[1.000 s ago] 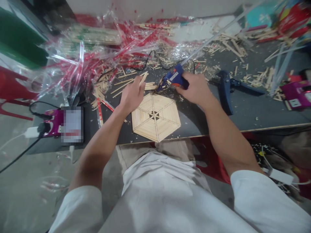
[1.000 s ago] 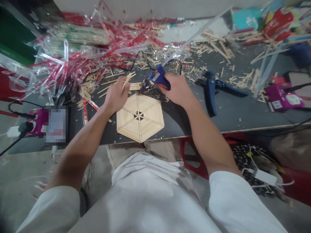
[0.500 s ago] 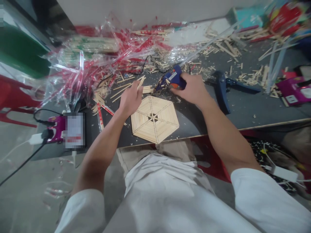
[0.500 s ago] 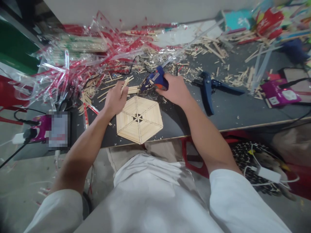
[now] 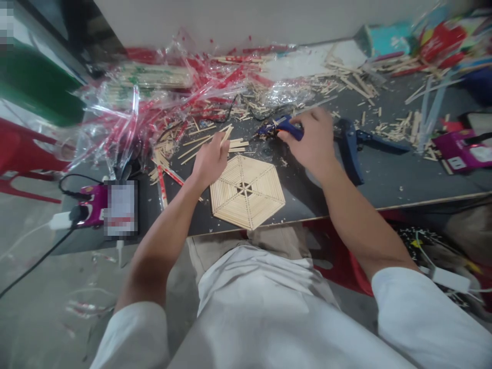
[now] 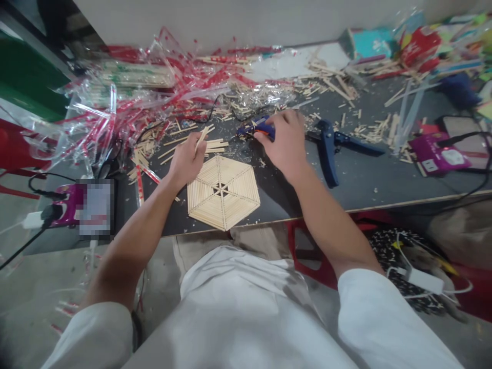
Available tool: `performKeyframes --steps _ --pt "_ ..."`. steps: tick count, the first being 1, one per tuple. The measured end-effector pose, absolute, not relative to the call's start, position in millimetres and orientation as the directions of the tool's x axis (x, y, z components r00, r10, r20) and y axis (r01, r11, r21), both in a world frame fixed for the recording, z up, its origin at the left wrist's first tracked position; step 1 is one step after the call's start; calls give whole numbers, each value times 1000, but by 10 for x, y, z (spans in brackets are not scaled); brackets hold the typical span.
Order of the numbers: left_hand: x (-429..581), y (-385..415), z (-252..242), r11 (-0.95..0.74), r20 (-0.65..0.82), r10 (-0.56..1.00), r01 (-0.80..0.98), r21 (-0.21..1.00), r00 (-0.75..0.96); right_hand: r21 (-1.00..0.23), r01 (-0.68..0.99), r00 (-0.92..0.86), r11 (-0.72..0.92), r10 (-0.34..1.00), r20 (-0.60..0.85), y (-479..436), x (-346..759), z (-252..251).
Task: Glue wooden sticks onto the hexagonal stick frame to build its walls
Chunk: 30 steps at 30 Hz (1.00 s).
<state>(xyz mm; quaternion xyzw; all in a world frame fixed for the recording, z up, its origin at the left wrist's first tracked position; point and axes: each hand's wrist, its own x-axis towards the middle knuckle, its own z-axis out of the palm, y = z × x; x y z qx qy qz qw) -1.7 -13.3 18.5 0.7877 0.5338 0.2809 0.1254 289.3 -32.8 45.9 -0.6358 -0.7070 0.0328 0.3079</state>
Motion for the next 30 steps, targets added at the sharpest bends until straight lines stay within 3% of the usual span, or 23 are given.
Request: performKeyframes --steps 5,9,18,22,27,30 --pt "-21 -147 203 -427 332 900 728 536 284 -515 745 -346 424 906 245 -437 2435 565" --pt "-15 -158 211 -448 331 891 715 537 310 -505 730 -452 460 880 147 -404 2206 557" --pt "-21 -115 101 -540 449 834 646 540 322 -511 731 -460 452 880 120 -323 2158 546" --pt "-14 -124 126 -514 407 852 669 537 328 -475 770 -435 425 895 95 -330 2159 612" --pt "19 -164 204 -510 394 855 677 530 336 -289 906 -326 310 945 -5 -328 2369 739" --pt "32 -184 252 -503 418 856 674 541 304 -161 947 -279 278 960 17 -298 2532 737"
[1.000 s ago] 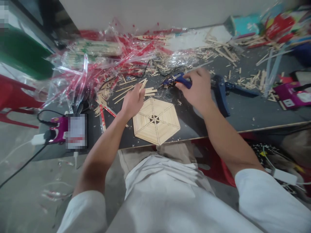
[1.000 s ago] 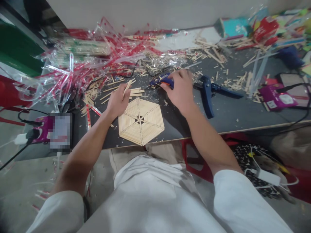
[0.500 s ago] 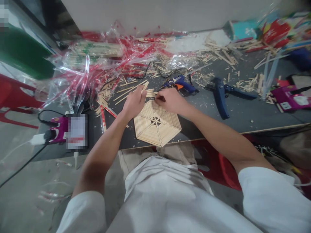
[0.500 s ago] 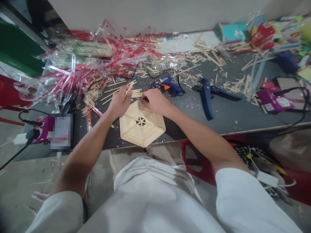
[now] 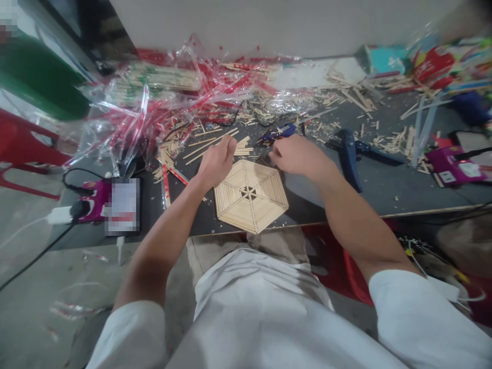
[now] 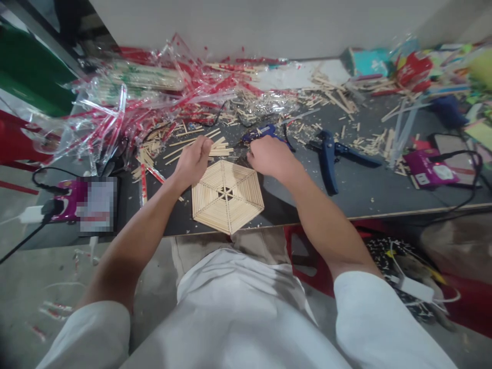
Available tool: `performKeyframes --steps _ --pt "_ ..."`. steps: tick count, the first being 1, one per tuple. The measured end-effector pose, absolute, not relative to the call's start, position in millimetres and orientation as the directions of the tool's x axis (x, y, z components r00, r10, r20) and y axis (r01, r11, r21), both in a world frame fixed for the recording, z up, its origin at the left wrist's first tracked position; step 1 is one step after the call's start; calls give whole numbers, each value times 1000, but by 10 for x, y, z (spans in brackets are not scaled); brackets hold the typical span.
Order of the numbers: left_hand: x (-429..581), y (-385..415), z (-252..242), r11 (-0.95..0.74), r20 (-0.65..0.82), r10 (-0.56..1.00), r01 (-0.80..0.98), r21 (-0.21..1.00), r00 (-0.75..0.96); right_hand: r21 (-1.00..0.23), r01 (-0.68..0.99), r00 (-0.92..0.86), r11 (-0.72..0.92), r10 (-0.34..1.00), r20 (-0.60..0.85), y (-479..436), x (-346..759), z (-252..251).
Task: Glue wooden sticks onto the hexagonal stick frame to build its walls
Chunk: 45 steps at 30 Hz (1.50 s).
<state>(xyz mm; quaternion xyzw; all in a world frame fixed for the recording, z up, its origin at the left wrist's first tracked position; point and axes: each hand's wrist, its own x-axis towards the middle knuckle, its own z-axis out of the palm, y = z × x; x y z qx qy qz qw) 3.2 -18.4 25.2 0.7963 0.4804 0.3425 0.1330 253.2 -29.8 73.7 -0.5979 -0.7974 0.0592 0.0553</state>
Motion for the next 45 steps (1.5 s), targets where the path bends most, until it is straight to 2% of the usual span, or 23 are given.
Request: performKeyframes --steps 2,4,7,10,14,18,23,28,31,35,40,45 --pt "27 -190 277 -522 450 843 654 547 296 -151 935 -317 320 947 45 -270 2599 741" --pt "17 -192 295 -557 464 825 612 562 324 -216 905 -359 366 931 72 -254 2610 784" --pt "20 -196 314 -594 463 804 514 619 372 -443 807 -368 391 919 142 -272 2510 895" --pt "55 -199 326 -592 448 798 379 712 404 -701 602 -334 381 918 213 -321 2322 919" --pt "95 -203 362 -591 445 772 253 766 455 -864 382 -258 327 936 240 -368 2117 711" --pt "100 -222 437 -632 463 751 308 711 470 -892 278 -236 357 925 297 -396 2092 539" --pt "103 -243 465 -657 477 746 396 641 465 -845 312 -214 434 899 382 -439 2142 596" --pt "79 -241 436 -627 432 776 482 612 460 -833 416 -201 365 930 308 -450 2131 649" --pt "67 -237 419 -616 425 787 527 585 447 -870 394 -186 298 952 243 -422 2123 633" --pt "71 -228 383 -570 426 821 535 623 379 -907 329 -132 261 964 230 -349 2133 596" --pt "95 -233 362 -552 481 834 452 701 272 -934 272 -42 232 972 229 -242 2169 551" --pt "123 -270 401 -496 473 863 473 728 176 -945 255 -92 207 978 189 -235 2189 534"
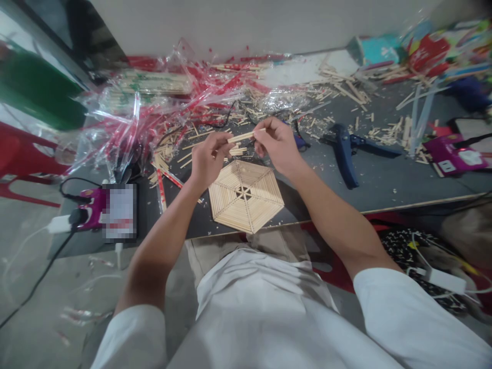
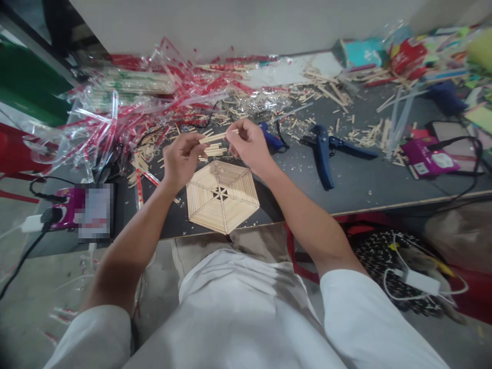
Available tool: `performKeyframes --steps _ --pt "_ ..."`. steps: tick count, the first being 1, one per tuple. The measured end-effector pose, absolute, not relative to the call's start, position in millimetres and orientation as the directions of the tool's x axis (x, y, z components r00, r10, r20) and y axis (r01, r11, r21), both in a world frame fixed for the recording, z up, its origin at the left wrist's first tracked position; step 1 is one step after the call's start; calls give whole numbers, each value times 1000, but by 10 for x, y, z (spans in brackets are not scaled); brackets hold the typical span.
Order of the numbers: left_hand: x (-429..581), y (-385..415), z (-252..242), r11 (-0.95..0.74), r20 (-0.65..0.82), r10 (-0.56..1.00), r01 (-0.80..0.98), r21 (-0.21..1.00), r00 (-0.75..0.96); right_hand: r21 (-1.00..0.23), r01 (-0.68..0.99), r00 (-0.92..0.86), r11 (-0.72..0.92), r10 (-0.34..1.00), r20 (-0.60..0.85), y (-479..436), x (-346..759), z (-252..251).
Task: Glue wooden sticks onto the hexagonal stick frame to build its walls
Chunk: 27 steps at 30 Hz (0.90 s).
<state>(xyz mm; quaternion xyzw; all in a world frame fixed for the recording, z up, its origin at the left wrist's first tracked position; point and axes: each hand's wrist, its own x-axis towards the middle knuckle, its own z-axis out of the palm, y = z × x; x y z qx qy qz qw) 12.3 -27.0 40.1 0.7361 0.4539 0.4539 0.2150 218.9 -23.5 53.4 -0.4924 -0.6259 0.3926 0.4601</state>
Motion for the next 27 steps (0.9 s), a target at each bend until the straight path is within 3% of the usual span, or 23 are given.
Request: performKeyframes --steps 4,8,12,19,27 --pt "129 -276 446 -528 498 848 377 761 181 -958 222 -217 181 967 132 -294 2163 537" --pt "142 -248 443 -605 578 794 147 783 189 -983 2 -324 185 930 175 -309 2121 483" --pt "181 -243 426 -608 591 784 42 793 193 -983 -112 -350 143 920 174 -299 2109 434" --pt "199 -266 458 -608 597 791 57 792 136 -990 -106 -334 97 934 127 -323 2108 522" --pt "136 -234 425 -550 536 834 266 791 131 -964 -114 -212 242 942 261 -214 2159 432"
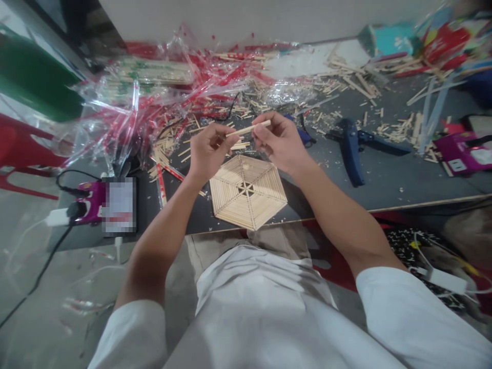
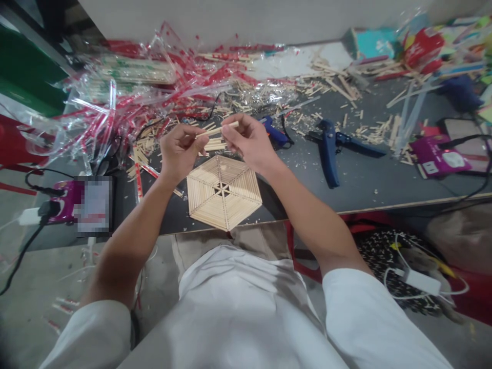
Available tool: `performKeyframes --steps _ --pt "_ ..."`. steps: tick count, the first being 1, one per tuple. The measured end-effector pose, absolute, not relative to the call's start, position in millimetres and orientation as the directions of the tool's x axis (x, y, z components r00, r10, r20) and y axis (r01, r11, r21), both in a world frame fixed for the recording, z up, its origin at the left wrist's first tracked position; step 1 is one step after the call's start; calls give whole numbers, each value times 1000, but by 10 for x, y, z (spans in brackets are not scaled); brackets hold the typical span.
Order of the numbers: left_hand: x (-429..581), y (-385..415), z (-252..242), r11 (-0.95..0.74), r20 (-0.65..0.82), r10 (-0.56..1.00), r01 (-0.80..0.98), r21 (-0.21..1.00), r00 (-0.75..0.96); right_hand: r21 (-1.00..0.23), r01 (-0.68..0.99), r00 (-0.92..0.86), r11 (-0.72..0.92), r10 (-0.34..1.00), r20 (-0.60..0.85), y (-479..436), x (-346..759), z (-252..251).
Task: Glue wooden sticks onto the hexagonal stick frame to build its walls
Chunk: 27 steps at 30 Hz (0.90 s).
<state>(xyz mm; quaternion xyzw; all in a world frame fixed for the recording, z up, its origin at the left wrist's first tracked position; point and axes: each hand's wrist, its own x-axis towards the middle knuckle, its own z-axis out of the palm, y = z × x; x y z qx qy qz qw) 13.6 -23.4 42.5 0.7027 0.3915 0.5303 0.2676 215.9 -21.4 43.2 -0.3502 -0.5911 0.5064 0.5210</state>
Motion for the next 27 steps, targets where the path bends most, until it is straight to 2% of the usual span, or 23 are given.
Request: performKeyframes --steps 4,9,12,19,27 --pt "115 -248 459 -540 504 841 378 752 197 -938 -35 -184 345 920 345 -147 2171 320" --pt "76 -249 485 -617 500 786 525 586 364 -849 114 -144 516 854 499 -197 2159 325" --pt "49 -222 459 -615 449 788 564 551 421 -783 243 -156 573 819 552 -260 2152 366" --pt "19 -169 412 -524 391 848 684 508 359 -642 373 -283 671 740 610 -240 2177 344" --pt "39 -151 310 -487 362 869 716 501 338 -640 382 -330 667 745 580 -240 2143 347"
